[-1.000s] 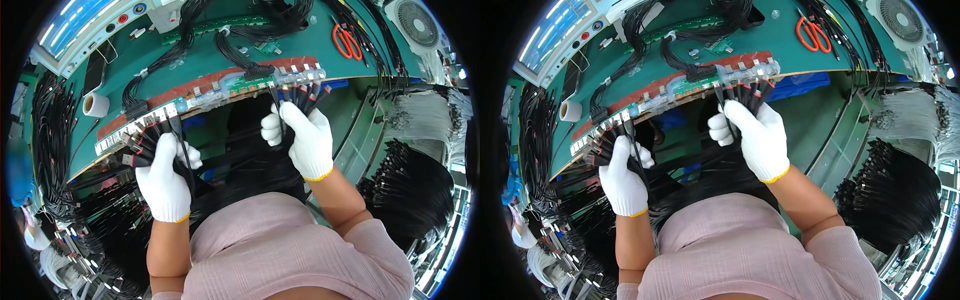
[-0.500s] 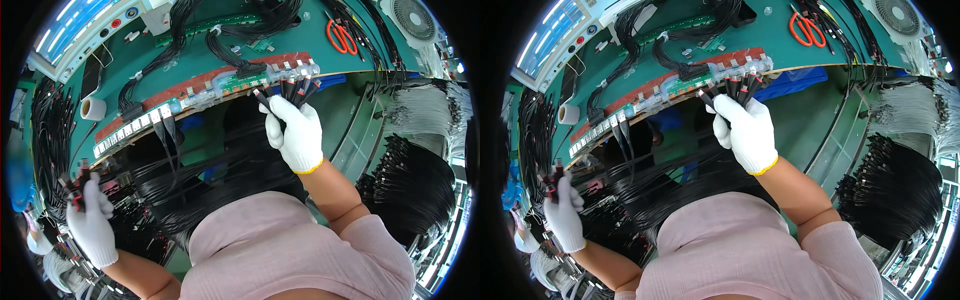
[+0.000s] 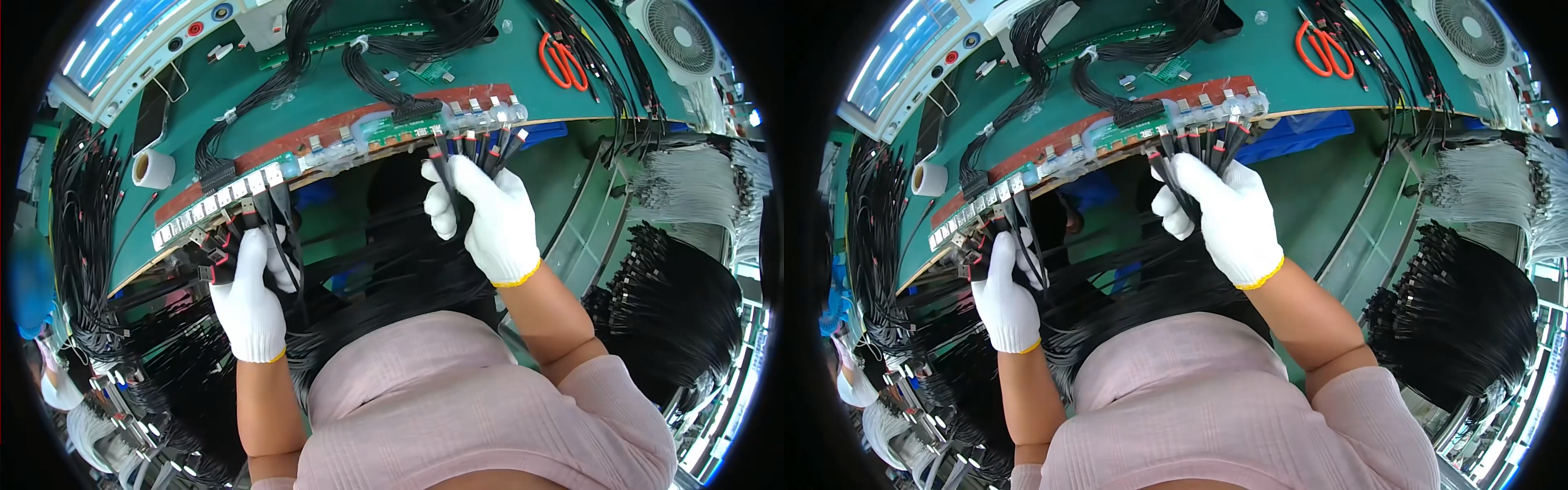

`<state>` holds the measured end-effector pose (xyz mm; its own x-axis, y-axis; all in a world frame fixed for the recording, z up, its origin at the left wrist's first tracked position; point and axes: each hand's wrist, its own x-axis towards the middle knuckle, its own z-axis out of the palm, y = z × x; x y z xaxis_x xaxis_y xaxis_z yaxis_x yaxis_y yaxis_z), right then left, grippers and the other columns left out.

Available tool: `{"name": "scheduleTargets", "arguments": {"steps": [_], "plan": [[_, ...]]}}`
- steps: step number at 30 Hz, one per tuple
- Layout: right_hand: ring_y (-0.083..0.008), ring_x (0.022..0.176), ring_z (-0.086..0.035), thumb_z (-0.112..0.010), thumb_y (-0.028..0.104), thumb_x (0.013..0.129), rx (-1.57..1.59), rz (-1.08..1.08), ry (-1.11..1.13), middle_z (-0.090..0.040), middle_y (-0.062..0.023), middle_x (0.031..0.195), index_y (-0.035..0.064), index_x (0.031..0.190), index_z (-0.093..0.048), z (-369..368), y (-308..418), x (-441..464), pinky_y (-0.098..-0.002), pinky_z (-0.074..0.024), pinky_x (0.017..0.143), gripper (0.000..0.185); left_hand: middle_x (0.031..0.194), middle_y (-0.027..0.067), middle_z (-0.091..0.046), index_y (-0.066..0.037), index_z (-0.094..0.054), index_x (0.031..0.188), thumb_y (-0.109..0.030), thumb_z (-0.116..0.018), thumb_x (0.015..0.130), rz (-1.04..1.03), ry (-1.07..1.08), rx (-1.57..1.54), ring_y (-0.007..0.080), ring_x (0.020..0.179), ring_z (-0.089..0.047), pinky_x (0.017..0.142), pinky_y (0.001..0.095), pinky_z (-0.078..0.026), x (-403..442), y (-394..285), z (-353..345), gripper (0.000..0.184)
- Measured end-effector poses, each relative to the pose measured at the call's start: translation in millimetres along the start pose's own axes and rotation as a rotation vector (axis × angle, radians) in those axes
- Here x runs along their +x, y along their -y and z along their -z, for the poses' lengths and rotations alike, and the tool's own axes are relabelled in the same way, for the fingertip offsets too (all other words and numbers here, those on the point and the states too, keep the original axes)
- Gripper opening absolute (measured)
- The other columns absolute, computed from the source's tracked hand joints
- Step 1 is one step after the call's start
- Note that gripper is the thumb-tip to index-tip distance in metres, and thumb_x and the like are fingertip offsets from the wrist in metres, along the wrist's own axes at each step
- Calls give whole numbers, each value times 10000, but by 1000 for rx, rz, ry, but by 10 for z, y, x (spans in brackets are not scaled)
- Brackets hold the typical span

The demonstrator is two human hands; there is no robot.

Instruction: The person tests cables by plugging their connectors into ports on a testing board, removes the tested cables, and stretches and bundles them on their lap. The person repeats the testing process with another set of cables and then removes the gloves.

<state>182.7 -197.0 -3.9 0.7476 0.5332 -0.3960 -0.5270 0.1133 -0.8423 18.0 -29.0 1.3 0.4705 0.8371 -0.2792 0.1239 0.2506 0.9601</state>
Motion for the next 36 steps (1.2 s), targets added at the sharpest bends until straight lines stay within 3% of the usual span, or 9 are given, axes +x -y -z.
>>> {"name": "scheduleTargets", "arguments": {"steps": [7, 10, 11, 15, 19, 22, 26, 32, 36], "plan": [[-100, 385, -403, -528, 162, 933, 14, -46, -99, -509, -30, 516, -47, 963, -638, -160, 54, 25, -232, -294, 373, 238, 586, 5, -487, 19, -613, 908, -167, -551, 938, 6, -127, -140, 94, 486, -436, 466, 242, -351, -34, 32, -116, 199], [-100, 392, -411, -543, 149, 923, -26, -105, -158, -510, -36, 519, -40, 964, -633, -267, 50, -106, -233, -293, 371, 213, 641, 0, -544, 7, -643, 946, -221, -581, 936, 10, -102, -98, 92, 514, -489, 484, 247, -409, 6, 79, -93, 237], [-91, 440, -482, -615, 149, 885, -15, -86, -119, -566, -44, 577, 4, 926, -660, -199, 7, -113, -232, -341, 383, 157, 665, 10, -569, -3, -640, 936, -221, -582, 934, -14, -102, -73, 97, 521, -501, 489, 252, -422, 1, 70, -109, 225], [-105, 469, -522, -620, 136, 891, -49, -2, -197, -615, -78, 642, -16, 972, -631, -134, -11, 19, -236, -398, 430, 173, 638, -6, -525, -39, -610, 915, -191, -578, 934, -84, -39, -127, 109, 514, -498, 473, 268, -421, 37, 66, -105, 157], [-116, 462, -520, -606, 136, 895, -6, 43, -53, -614, -90, 643, -46, 969, -623, -59, -77, 12, -238, -399, 433, 197, 670, 0, -541, -41, -589, 962, -194, -588, 938, -45, 18, -144, 107, 549, -514, 494, 269, -429, 56, -47, -132, 154], [-119, 462, -520, -594, 162, 906, -69, 2, -46, -600, -81, 620, -51, 950, -629, -24, -50, 111, -240, -397, 434, 220, 713, 47, -568, 3, -588, 960, -172, -546, 945, 2, -69, -193, 125, 547, -521, 493, 255, -400, 32, -58, -120, 180], [-101, 416, -441, -562, 211, 931, 129, 83, -36, -526, -41, 554, -44, 895, -627, -17, -94, 152, -242, -311, 387, 266, 700, 35, -563, 2, -607, 963, -175, -558, 936, -4, -178, -161, 123, 574, -538, 513, 266, -428, -22, -53, -33, 186], [-114, 390, -398, -537, 237, 948, -14, 19, -122, -472, -43, 482, -72, 860, -628, -135, -69, 58, -249, -262, 387, 333, 632, 10, -494, 3, -604, 927, -160, -575, 917, 81, -73, -208, 133, 560, -528, 514, 277, -429, 19, -46, 37, 166], [-112, 365, -365, -530, 216, 947, 115, 17, -127, -439, -33, 456, -66, 845, -621, -149, -56, 96, -250, -254, 377, 313, 618, 10, -485, -23, -567, 841, -150, -573, 914, -18, -119, -173, 137, 524, -512, 506, 277, -424, 32, -67, -29, 146]]}}
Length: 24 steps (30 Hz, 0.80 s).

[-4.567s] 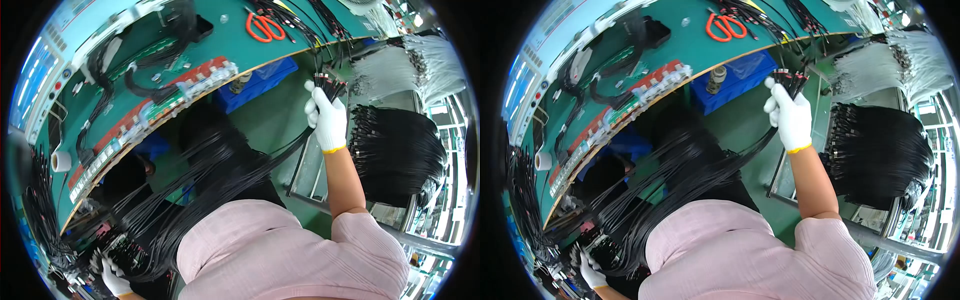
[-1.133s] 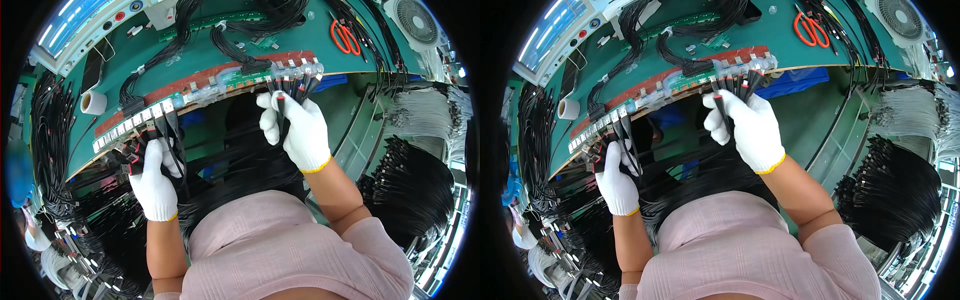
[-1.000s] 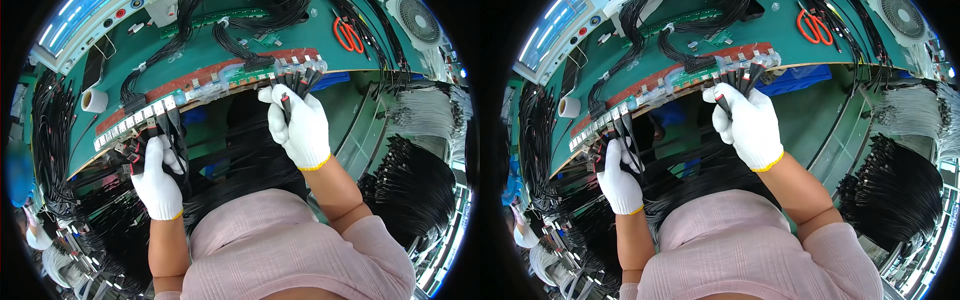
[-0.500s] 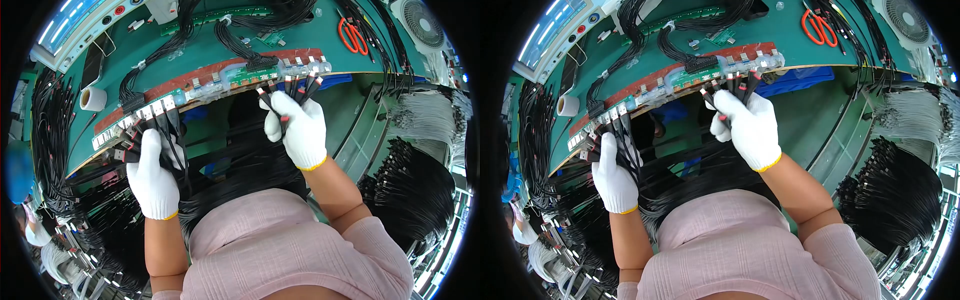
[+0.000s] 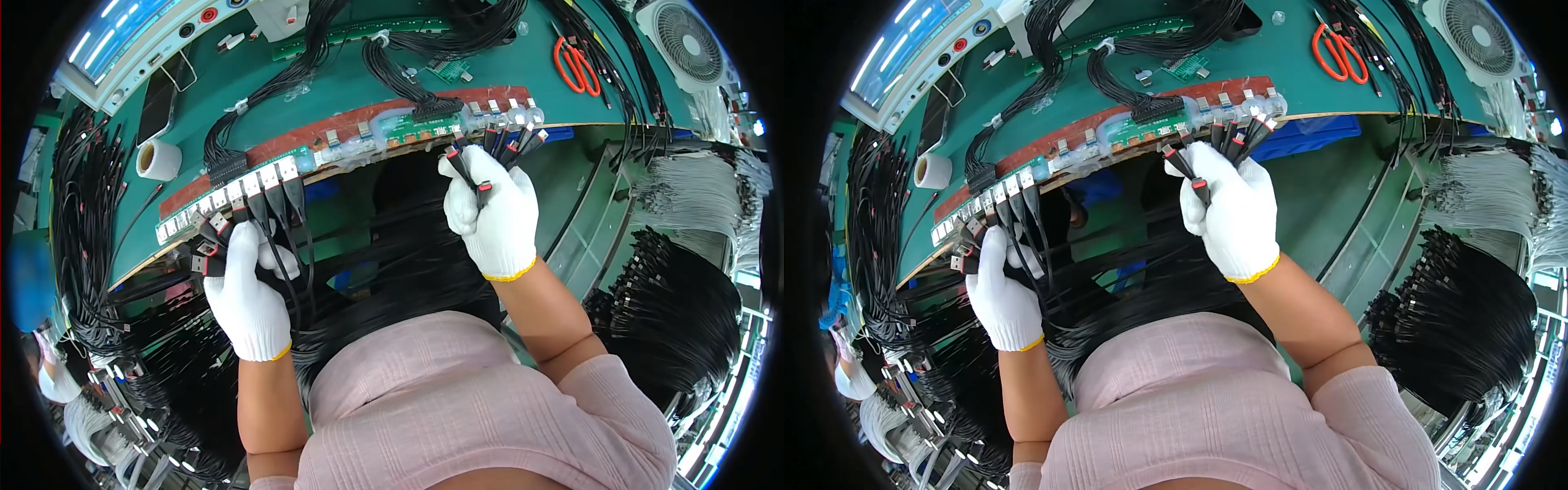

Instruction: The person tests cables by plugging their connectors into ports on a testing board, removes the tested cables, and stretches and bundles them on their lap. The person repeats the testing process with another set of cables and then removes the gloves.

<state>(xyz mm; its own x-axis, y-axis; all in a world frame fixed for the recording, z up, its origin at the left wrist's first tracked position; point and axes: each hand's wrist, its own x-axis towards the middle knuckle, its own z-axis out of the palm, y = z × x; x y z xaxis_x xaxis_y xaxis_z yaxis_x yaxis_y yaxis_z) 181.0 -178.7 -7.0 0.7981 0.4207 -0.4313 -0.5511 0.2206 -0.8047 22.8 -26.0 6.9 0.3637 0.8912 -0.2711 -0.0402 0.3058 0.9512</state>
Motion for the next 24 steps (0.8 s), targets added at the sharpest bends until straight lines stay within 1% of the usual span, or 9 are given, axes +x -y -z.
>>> {"name": "scheduleTargets", "arguments": {"steps": [4, 5, 6, 9, 13, 16, 19, 22, 24], "plan": [[-112, 363, -356, -522, 203, 949, -54, 38, -53, -432, -31, 455, -71, 863, -617, -115, -3, -23, -254, -257, 373, 303, 623, 13, -479, -29, -556, 831, -147, -567, 920, -61, -11, 59, 138, 525, -504, 504, 283, -416, -1, 5, -57, 148], [-109, 385, -374, -514, 204, 955, -82, 17, -4, -452, -37, 478, -64, 922, -621, -75, 15, -26, -252, -273, 385, 291, 650, 19, -501, -32, -553, 845, -157, -560, 926, -45, 62, 60, 138, 568, -523, 522, 285, -421, 21, 5, 15, 150], [-109, 395, -382, -514, 208, 957, -100, 22, 29, -462, -39, 489, -58, 942, -621, -46, 29, -24, -251, -280, 391, 287, 695, 42, -547, -23, -551, 889, -169, -547, 938, -1, 150, 46, 147, 617, -542, 559, 295, -433, 62, 13, 113, 153], [-122, 450, -444, -541, 228, 955, -129, -3, 89, -531, -55, 570, -39, 1044, -616, 13, 103, -34, -252, -337, 430, 291, 789, 85, -595, 2, -554, 991, -184, -531, 954, 94, 122, -38, 178, 670, -565, 609, 321, -454, 24, -80, 97, 192], [-150, 499, -502, -592, 247, 929, -106, -13, 49, -583, -80, 641, -53, 1032, -633, 107, 72, -88, -258, -391, 463, 319, 877, 104, -611, 10, -538, 1084, -193, -530, 960, 149, 247, -192, 202, 740, -581, 638, 349, -451, 94, -5, 333, 238], [-120, 460, -486, -630, 211, 892, -59, 18, 151, -599, -80, 622, -21, 950, -657, 112, 64, -53, -251, -380, 445, 241, 871, 100, -616, 16, -554, 1084, -195, -550, 951, 120, 154, -97, 192, 738, -586, 650, 350, -462, 121, 48, 390, 250], [-123, 421, -435, -585, 199, 918, -101, 5, 117, -496, -41, 548, -65, 946, -635, 42, 140, -44, -245, -334, 409, 270, 852, 89, -624, 8, -581, 1044, -205, -569, 944, 76, 99, -35, 172, 718, -589, 662, 344, -477, 104, 63, 378, 236], [-105, 376, -384, -582, 170, 909, -202, -58, 22, -447, -24, 503, -77, 918, -633, -21, 131, -163, -239, -283, 369, 253, 841, 105, -640, 26, -605, 1012, -128, -545, 936, 40, 73, -58, 166, 694, -621, 602, 274, -501, 87, 23, 338, 182], [-112, 383, -397, -580, 185, 907, -266, -66, 71, -465, -35, 506, -73, 913, -643, -43, 116, -168, -250, -296, 382, 266, 829, 110, -630, 23, -585, 1053, -140, -549, 936, 111, 133, -111, 203, 691, -620, 618, 335, -512, 90, 16, 368, 204]]}}
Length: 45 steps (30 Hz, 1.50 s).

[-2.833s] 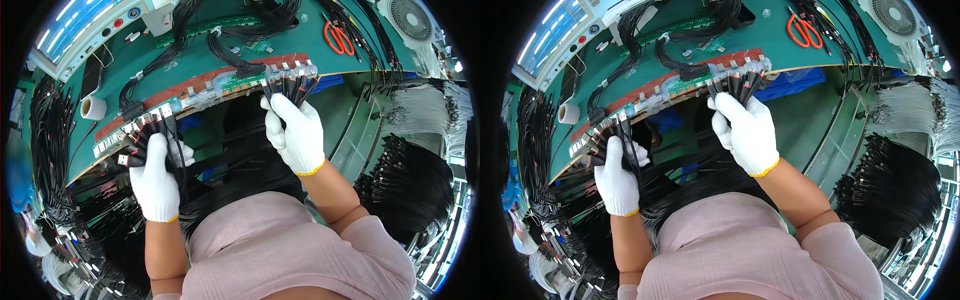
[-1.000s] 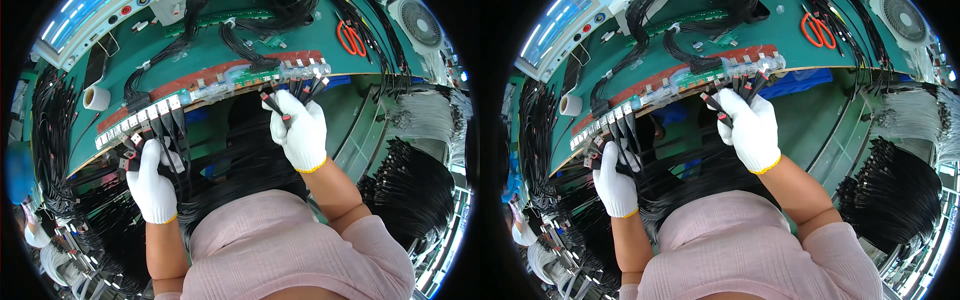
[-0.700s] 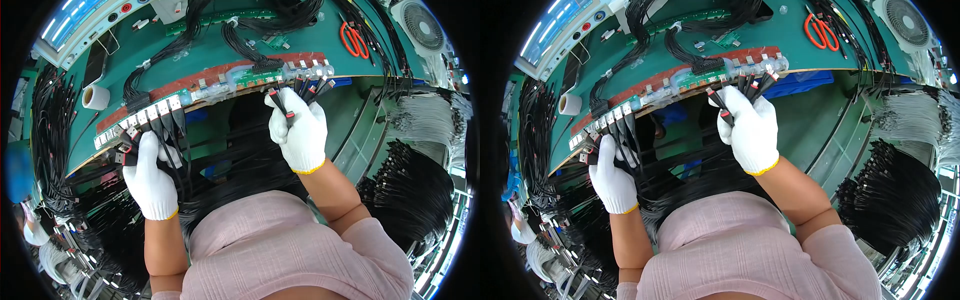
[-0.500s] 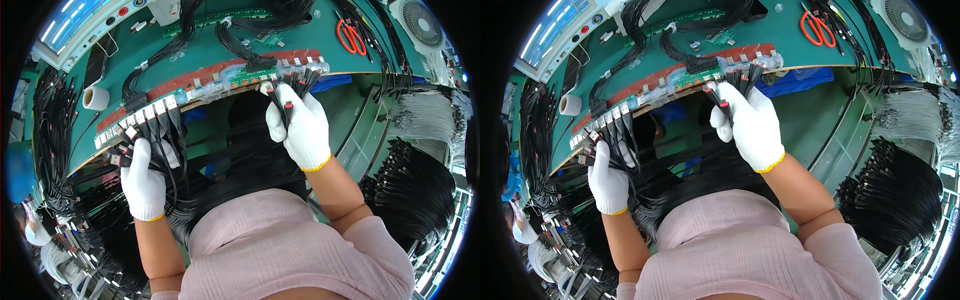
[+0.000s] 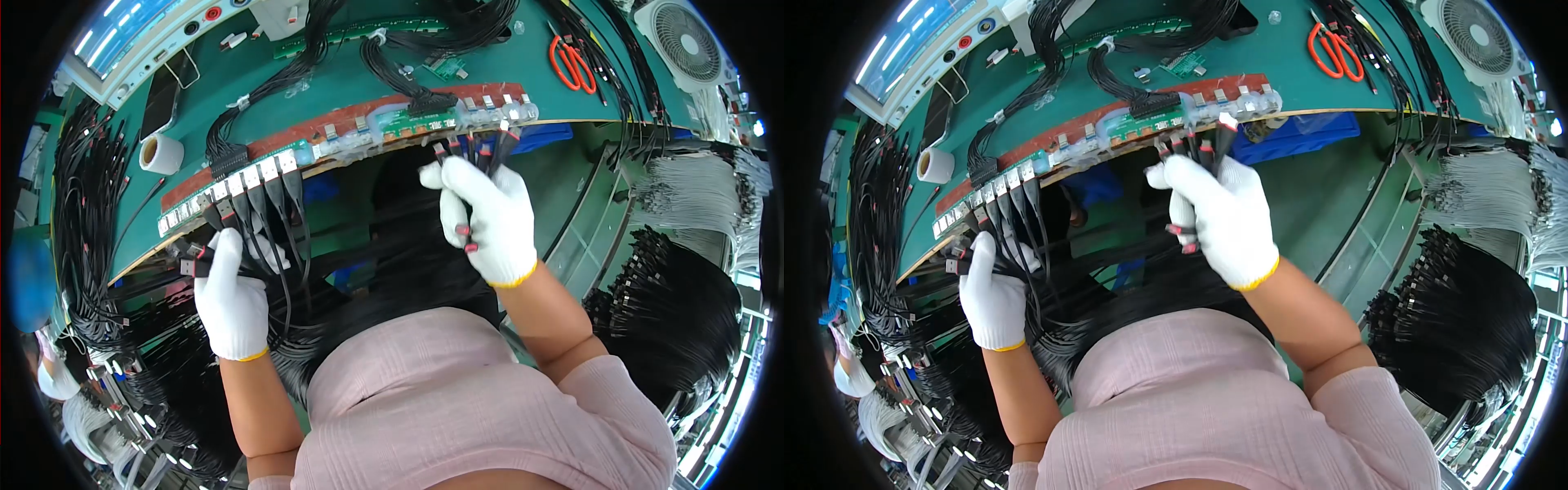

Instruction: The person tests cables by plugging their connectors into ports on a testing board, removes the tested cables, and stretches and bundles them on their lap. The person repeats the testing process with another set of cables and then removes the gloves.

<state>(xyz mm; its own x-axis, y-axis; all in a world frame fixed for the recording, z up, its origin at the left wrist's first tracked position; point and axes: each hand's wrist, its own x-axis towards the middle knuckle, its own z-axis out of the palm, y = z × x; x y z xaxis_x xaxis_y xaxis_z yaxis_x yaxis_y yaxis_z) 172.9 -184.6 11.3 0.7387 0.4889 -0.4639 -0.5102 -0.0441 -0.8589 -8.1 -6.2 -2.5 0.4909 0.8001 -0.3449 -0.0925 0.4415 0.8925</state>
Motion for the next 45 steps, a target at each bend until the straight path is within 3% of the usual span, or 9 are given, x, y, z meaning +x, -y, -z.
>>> {"name": "scheduleTargets", "arguments": {"steps": [2, 6, 10, 16, 25, 29, 35, 42, 45], "plan": [[-128, 417, -423, -622, 179, 838, 100, -8, 99, -469, -44, 519, -12, 791, -622, 76, 24, 160, -271, -335, 399, 197, 838, 100, -625, 14, -574, 1076, -145, -551, 935, 61, 125, -109, 219, 702, -621, 629, 362, -515, 26, -7, 21, 214], [-135, 393, -406, -595, 170, 863, 318, 53, 137, -490, -59, 523, -68, 848, -641, 121, -38, 239, -271, -318, 389, 243, 919, 77, -625, -10, -562, 1111, -186, -551, 938, 46, 87, -128, 224, 746, -618, 659, 372, -520, 56, 56, 127, 248], [-121, 393, -426, -599, 146, 860, 168, -9, 76, -512, -64, 531, -64, 842, -636, 65, -9, 174, -256, -321, 369, 214, 723, 41, -588, -10, -596, 925, -159, -594, 901, -109, -114, 324, 125, 620, -528, 595, 272, -414, 31, -59, -79, 150], [-120, 375, -410, -609, 168, 851, 310, 20, 102, -480, -45, 486, -43, 833, -645, 155, 1, 223, -263, -301, 361, 215, 676, 30, -539, -5, -578, 847, -147, -603, 890, -176, -231, 190, 117, 571, -495, 553, 261, -380, 33, 2, -231, 151], [-134, 368, -393, -568, 201, 893, 279, 71, 67, -477, -48, 462, -54, 839, -660, 124, -108, 202, -276, -300, 394, 276, 746, 66, -615, 62, -622, 1047, -117, -581, 929, -206, -252, 347, 111, 634, -537, 573, 233, -410, 15, -91, -46, 219], [-137, 359, -383, -557, 216, 904, 205, 26, 37, -463, -43, 450, -50, 837, -661, 57, -77, 181, -275, -289, 392, 293, 714, 42, -536, 102, -469, 1298, -31, -516, 915, -396, -257, 386, 90, 616, -472, 571, 223, -390, -31, -188, 38, 408], [-129, 353, -374, -552, 218, 913, 228, 41, 65, -448, -36, 436, -43, 833, -657, 55, -99, 186, -273, -283, 385, 293, 761, 75, -571, 108, -332, 1394, -26, -505, 915, -855, -514, 590, 105, 657, -469, 661, 252, -420, -158, -576, 252, 527], [-163, 473, -504, -557, 234, 930, 113, 87, 120, -561, -71, 575, -53, 938, -656, 87, -30, 161, -282, -388, 466, 304, 967, 98, -639, 49, -535, 1257, -25, -493, 961, -665, -280, 590, 99, 723, -519, 638, 227, -431, -95, -493, 594, 309], [-211, 753, -665, -556, 238, 936, 46, 281, -5, -679, -136, 864, -57, 1016, -650, 272, -3, 174, -324, -533, 717, 320, 960, 134, -618, 25, -576, 1028, 24, -514, 921, -505, -117, 348, 170, 688, -531, 620, 298, -442, -77, -552, 737, 123]]}}
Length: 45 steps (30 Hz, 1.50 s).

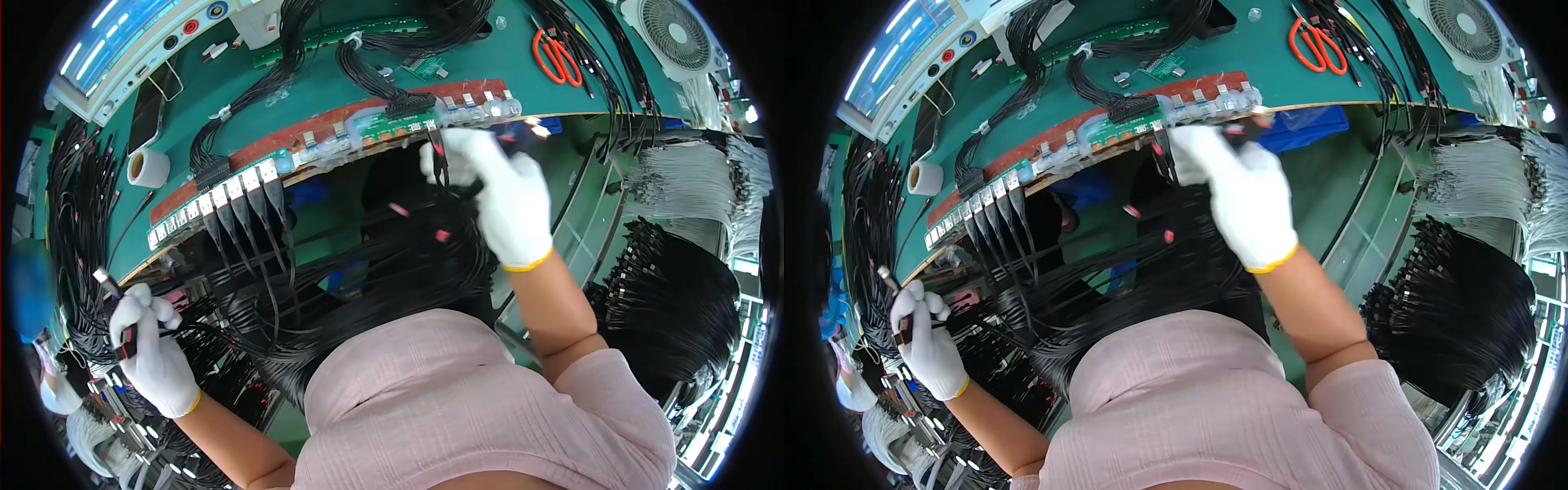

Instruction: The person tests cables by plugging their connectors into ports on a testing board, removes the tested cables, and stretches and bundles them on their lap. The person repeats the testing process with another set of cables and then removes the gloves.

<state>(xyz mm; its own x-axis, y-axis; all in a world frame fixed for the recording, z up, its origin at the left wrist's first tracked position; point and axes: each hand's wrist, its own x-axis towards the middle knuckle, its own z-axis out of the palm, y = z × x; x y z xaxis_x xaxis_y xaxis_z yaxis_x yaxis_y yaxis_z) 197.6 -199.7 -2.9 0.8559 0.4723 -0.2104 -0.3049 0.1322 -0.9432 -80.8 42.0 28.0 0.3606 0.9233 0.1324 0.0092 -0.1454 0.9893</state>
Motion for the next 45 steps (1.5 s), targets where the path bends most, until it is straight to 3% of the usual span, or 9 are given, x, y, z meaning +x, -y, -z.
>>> {"name": "scheduleTargets", "arguments": {"steps": [7, 13, 20, 28, 31, 33, 35, 42, 45], "plan": [[-80, 513, -319, -500, 329, 996, 394, 86, -159, -392, 38, 604, -1, 1049, -614, 1025, 185, 198, -243, -299, 495, 353, 839, 90, -621, 32, -586, 1047, -409, -434, 1011, 355, 380, -64, 170, 730, -562, 674, 307, -441, 185, 315, 803, 468], [-78, 426, -241, -393, 357, 1031, 686, -18, -282, -257, 87, 520, 49, 991, -627, 2716, 124, 462, -235, -296, 444, 389, 1142, 151, -638, 49, -519, 1243, -290, -431, 1017, 295, -806, -550, 272, 1112, -593, 980, 396, -514, 383, 918, 2574, 416], [-76, 394, -255, -389, 389, 1025, 598, -125, -638, -256, 94, 497, 52, 936, -634, 2556, 167, 374, -249, -313, 406, 426, 1187, 188, -601, 61, -497, 1288, -332, -363, 1032, 363, -897, -435, 280, 1104, -593, 955, 387, -527, 14, 1217, 2817, 488], [-75, 452, -303, -455, 332, 1011, 313, -108, -517, -353, 84, 557, 40, 981, -634, 2346, 252, 315, -246, -314, 451, 344, 1025, 137, -711, 24, -633, 1161, -511, -437, 969, 246, -1101, 1367, 274, 1008, -660, 866, 331, -509, -130, 819, 2258, 601], [-74, 498, -364, -509, 292, 991, 373, -168, -564, -411, 78, 589, 41, 1019, -635, 2337, 262, 353, -246, -355, 494, 282, 1130, 150, -679, 22, -641, 1134, -537, -485, 946, 485, -992, 1240, 293, 1031, -648, 814, 359, -517, -66, 766, 2432, 610], [-70, 505, -379, -510, 294, 989, 495, -234, -556, -417, 78, 591, 43, 1026, -632, 2430, 267, 387, -248, -372, 506, 281, 1310, 192, -551, 36, -551, 1208, -424, -435, 1002, 415, -964, -254, 363, 1140, -573, 962, 448, -500, 17, 1084, 2989, 518], [-65, 524, -408, -512, 280, 986, 480, -245, -544, -424, 81, 591, 40, 1032, -628, 2382, 247, 385, -251, -386, 534, 271, 1269, 207, -562, 56, -496, 1247, -396, -385, 1017, 506, -1007, -537, 370, 1145, -562, 1028, 491, -456, 90, 1265, 3355, 520], [-185, 673, -525, -517, 278, 978, 482, -219, -276, -571, -31, 745, -6, 1058, -580, 2212, 215, 257, -359, -438, 702, 301, 961, 145, -689, 14, -672, 1061, -515, -535, 883, 394, -1128, 1236, 295, 864, -660, 793, 387, -537, 28, 1435, 3832, 575], [-216, 750, -523, -510, 299, 982, 452, -218, -253, -572, -58, 823, -6, 1063, -580, 2126, 202, 252, -392, -452, 758, 324, 976, 176, -652, -87, -690, 1049, -424, -567, 943, -513, -990, 1539, 285, 893, -621, 759, 481, -486, -198, 563, 1999, 374]]}}
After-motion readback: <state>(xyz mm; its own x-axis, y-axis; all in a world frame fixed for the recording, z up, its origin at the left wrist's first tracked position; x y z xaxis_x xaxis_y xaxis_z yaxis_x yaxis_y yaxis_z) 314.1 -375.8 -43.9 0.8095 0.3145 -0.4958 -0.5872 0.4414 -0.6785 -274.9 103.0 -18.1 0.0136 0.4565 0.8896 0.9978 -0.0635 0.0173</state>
